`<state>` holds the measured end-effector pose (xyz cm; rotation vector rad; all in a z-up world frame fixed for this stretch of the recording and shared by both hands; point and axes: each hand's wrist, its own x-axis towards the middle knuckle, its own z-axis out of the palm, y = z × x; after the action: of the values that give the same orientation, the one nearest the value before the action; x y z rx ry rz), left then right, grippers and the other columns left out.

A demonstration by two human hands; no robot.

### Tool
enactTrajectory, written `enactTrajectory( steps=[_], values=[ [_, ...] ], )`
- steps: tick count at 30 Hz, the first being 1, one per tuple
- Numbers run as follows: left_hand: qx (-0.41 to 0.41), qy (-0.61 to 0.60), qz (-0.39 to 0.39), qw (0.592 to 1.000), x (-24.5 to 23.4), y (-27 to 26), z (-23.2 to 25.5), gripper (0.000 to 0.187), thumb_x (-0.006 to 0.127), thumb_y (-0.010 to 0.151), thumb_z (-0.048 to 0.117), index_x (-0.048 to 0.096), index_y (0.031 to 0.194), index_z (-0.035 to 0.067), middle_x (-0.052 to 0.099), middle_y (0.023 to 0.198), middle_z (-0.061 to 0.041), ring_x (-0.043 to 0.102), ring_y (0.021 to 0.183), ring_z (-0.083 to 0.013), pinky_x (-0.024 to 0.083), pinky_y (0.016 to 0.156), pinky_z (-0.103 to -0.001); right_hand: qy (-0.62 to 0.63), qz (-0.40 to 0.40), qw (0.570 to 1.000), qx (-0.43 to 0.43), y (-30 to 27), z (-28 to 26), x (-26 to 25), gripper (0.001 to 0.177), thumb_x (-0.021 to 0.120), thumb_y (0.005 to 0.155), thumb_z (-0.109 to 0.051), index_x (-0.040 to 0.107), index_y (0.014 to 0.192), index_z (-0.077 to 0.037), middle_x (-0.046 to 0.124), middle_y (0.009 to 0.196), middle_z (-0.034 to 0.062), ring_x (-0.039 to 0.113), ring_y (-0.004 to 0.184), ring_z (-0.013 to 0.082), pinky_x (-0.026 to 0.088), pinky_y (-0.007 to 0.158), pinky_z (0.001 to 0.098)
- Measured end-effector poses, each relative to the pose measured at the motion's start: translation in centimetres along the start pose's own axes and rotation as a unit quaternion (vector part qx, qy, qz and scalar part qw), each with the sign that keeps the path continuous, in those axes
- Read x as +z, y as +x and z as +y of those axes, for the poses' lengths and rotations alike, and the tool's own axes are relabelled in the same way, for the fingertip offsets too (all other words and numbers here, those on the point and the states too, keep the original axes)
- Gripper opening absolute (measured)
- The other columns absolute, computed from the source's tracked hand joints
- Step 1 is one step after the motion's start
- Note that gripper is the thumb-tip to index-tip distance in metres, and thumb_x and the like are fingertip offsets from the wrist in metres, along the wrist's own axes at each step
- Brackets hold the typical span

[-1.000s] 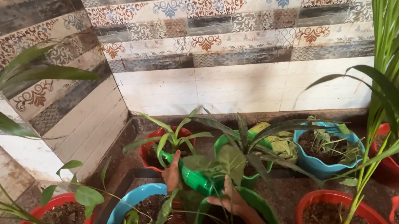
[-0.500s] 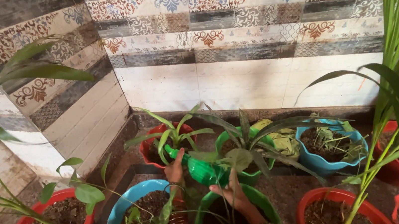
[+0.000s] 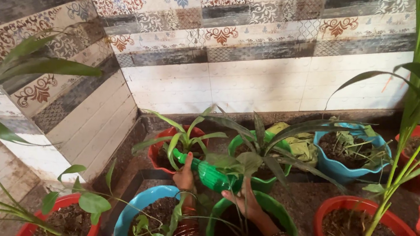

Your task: The person waters multiple potted plants using a green spray bottle. They move from one pot to the next, spraying water onto the soil and leaves of each plant.

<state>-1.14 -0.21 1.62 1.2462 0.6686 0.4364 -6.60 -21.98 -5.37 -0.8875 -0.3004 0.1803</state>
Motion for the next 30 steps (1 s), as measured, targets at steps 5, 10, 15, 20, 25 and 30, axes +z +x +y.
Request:
enactTrajectory(
  steps=[5, 10, 15, 20, 25, 30],
  values=[
    [-0.030, -0.085, -0.051, 0.995, -0.3, -1.7, 1.4, 0.046, 0.089, 0.073, 0.042, 0.073, 0.082, -0.001, 0.061, 0.074, -0.005, 0.053, 0.064, -0.0176, 0.045, 0.060, -0.036, 0.083, 0.030, 0.995, 0.053, 0.5, 1.7, -1.9, 0.066, 0.046, 0.101, -0.045, 0.037, 0.149, -0.002, 0.059, 0.128, 0.0145, 0.066, 0.109, 0.0247, 0.058, 0.100, 0.0441],
    [-0.031, -0.111, -0.070, 0.991, -0.3, -1.6, 1.3, 0.047, 0.090, 0.073, 0.040, 0.074, 0.092, 0.000, 0.065, 0.077, -0.004, 0.058, 0.061, -0.0137, 0.052, 0.057, -0.033, -0.115, 0.027, 0.990, -0.081, 0.0, 0.2, -0.1, 0.082, 0.066, 0.092, -0.022, 0.021, 0.158, -0.003, 0.040, 0.144, 0.0133, 0.053, 0.118, 0.0250, 0.052, 0.094, 0.0412],
    [-0.021, -0.112, -0.070, 0.991, -0.3, -1.1, 0.7, 0.051, 0.089, 0.074, 0.040, 0.075, 0.097, -0.003, 0.069, 0.080, -0.007, 0.061, 0.061, -0.0151, 0.053, 0.055, -0.032, -0.469, 0.038, 0.838, -0.276, -1.9, -2.8, 3.5, 0.084, 0.074, 0.095, -0.022, 0.025, 0.155, 0.008, 0.045, 0.150, 0.0275, 0.049, 0.133, 0.0395, 0.044, 0.108, 0.0447],
    [-0.015, -0.107, -0.095, 0.990, -0.3, -1.8, 1.3, 0.048, 0.087, 0.074, 0.039, 0.073, 0.098, 0.000, 0.070, 0.081, -0.004, 0.061, 0.061, -0.0145, 0.052, 0.053, -0.030, -0.526, 0.074, 0.800, -0.279, -2.2, -3.7, 4.5, 0.097, 0.074, 0.095, -0.028, 0.012, 0.156, 0.014, 0.024, 0.159, 0.0380, 0.032, 0.146, 0.0496, 0.034, 0.115, 0.0510],
    [0.015, -0.127, -0.087, 0.988, -0.6, -1.8, 1.3, 0.048, 0.090, 0.077, 0.036, 0.075, 0.099, -0.004, 0.066, 0.079, -0.007, 0.058, 0.060, -0.0141, 0.050, 0.054, -0.031, -0.515, 0.035, 0.809, -0.280, -3.0, -6.2, 6.9, 0.105, 0.077, 0.090, -0.036, 0.011, 0.156, 0.013, 0.027, 0.158, 0.0374, 0.034, 0.144, 0.0495, 0.032, 0.115, 0.0541],
    [0.021, -0.139, -0.090, 0.986, -0.5, -1.3, 1.0, 0.045, 0.089, 0.078, 0.035, 0.071, 0.101, 0.001, 0.064, 0.081, -0.002, 0.058, 0.063, -0.0129, 0.050, 0.056, -0.032, -0.555, 0.051, 0.784, -0.274, -3.1, -6.3, 7.2, 0.102, 0.077, 0.091, -0.038, 0.016, 0.155, 0.012, 0.034, 0.153, 0.0357, 0.041, 0.140, 0.0469, 0.037, 0.114, 0.0530]
  ],
)
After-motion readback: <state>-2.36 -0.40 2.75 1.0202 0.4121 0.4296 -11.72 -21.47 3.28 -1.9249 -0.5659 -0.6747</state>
